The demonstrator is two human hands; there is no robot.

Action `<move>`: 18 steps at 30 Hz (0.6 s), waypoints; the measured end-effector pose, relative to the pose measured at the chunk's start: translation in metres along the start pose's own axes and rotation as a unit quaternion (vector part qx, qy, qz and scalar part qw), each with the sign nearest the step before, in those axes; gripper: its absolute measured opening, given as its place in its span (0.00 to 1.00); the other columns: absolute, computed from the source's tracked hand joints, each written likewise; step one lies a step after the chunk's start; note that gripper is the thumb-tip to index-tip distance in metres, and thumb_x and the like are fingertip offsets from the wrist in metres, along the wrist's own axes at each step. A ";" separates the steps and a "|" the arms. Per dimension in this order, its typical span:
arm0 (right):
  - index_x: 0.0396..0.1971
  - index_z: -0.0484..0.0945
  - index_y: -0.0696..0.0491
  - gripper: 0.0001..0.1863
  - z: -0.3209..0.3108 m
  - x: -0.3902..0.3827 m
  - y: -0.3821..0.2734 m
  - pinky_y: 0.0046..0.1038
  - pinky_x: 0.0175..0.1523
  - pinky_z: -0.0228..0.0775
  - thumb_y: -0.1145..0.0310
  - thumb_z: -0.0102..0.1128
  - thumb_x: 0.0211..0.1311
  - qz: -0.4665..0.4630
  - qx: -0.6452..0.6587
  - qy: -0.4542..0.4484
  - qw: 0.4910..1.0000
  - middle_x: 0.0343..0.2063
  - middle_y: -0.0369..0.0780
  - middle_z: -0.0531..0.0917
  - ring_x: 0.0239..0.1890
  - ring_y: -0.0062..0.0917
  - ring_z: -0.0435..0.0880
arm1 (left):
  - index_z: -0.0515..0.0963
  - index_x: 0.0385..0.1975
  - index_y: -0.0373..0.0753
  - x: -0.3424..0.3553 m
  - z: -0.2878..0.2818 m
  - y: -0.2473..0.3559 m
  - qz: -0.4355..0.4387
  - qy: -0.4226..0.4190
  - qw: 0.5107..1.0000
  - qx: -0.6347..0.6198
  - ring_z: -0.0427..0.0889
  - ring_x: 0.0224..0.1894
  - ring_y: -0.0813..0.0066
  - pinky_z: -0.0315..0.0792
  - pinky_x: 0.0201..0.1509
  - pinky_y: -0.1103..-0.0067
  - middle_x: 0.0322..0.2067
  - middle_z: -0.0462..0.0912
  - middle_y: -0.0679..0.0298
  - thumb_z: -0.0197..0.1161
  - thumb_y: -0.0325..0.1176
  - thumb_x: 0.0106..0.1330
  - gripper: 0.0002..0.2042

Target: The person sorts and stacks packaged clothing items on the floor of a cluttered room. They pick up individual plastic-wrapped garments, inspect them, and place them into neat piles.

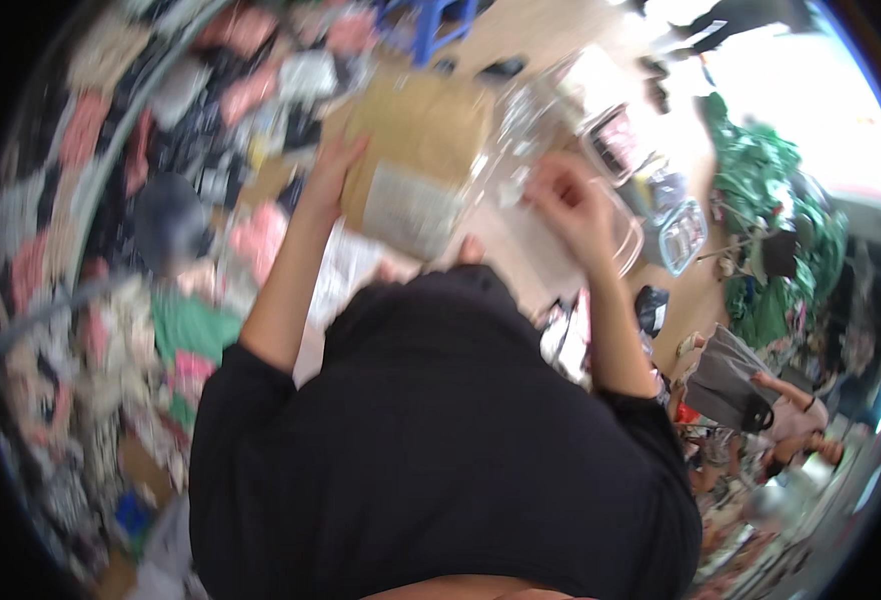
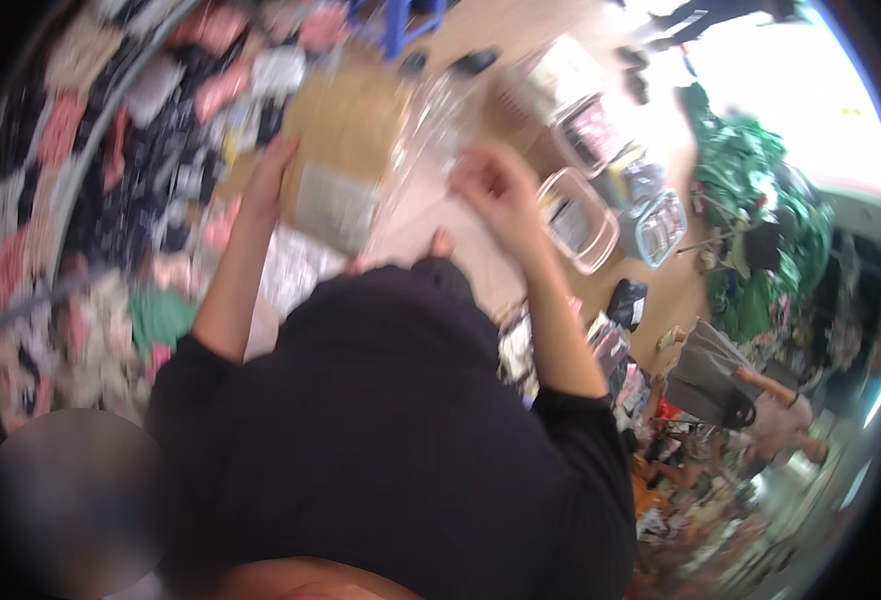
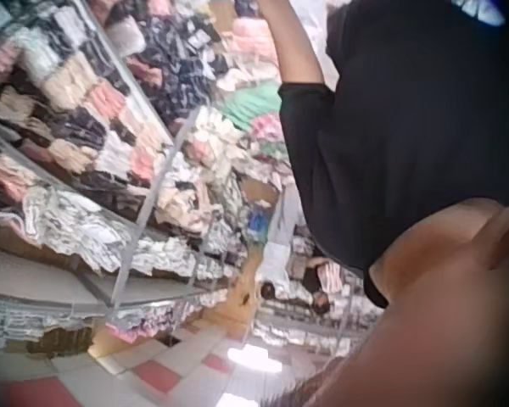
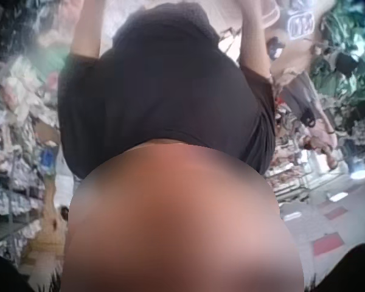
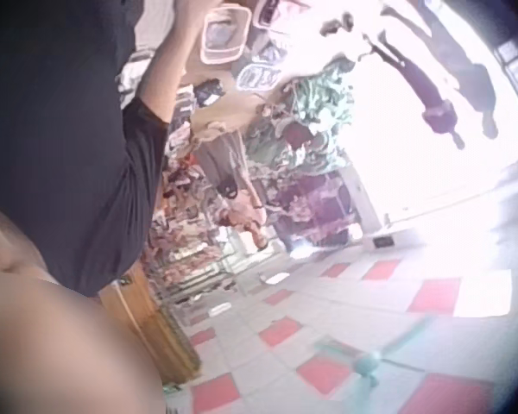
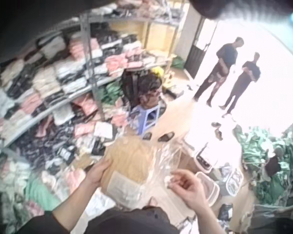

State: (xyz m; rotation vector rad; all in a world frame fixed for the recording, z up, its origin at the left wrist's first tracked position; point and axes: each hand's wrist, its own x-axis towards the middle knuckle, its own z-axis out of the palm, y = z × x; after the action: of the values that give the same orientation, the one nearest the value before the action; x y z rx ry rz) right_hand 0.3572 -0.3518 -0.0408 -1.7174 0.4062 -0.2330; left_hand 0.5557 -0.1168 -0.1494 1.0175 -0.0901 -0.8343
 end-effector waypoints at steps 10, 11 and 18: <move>0.33 0.78 0.61 0.07 0.000 0.027 0.008 0.15 0.35 0.69 0.74 0.59 0.56 0.042 -0.067 -0.024 0.997 0.24 0.35 0.81 0.28 0.14 0.80 | 0.64 0.55 0.35 -0.020 0.005 -0.012 0.037 0.023 0.997 -0.071 0.77 0.46 0.77 0.72 0.49 0.81 0.47 0.76 0.62 0.48 0.36 0.68 0.18; 0.32 0.79 0.60 0.06 0.001 0.028 0.009 0.15 0.35 0.68 0.74 0.59 0.56 0.040 -0.091 -0.023 0.995 0.24 0.35 0.81 0.28 0.14 0.80 | 0.64 0.55 0.35 -0.019 0.003 -0.015 0.036 0.029 0.996 -0.076 0.77 0.45 0.77 0.72 0.48 0.81 0.47 0.76 0.61 0.48 0.37 0.68 0.18; 0.33 0.77 0.61 0.08 0.002 0.036 0.011 0.17 0.34 0.69 0.71 0.58 0.57 0.096 0.039 -0.016 0.994 0.25 0.37 0.81 0.28 0.16 0.79 | 0.65 0.53 0.34 -0.012 0.002 -0.016 0.031 0.061 0.995 -0.075 0.78 0.43 0.78 0.73 0.45 0.82 0.45 0.77 0.62 0.49 0.38 0.68 0.18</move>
State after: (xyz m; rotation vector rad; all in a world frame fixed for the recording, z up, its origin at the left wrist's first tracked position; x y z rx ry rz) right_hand 0.3890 -0.3659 -0.0542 -1.5924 0.5282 -0.0797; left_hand 0.5370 -0.1143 -0.1576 0.9163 0.0439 -0.7102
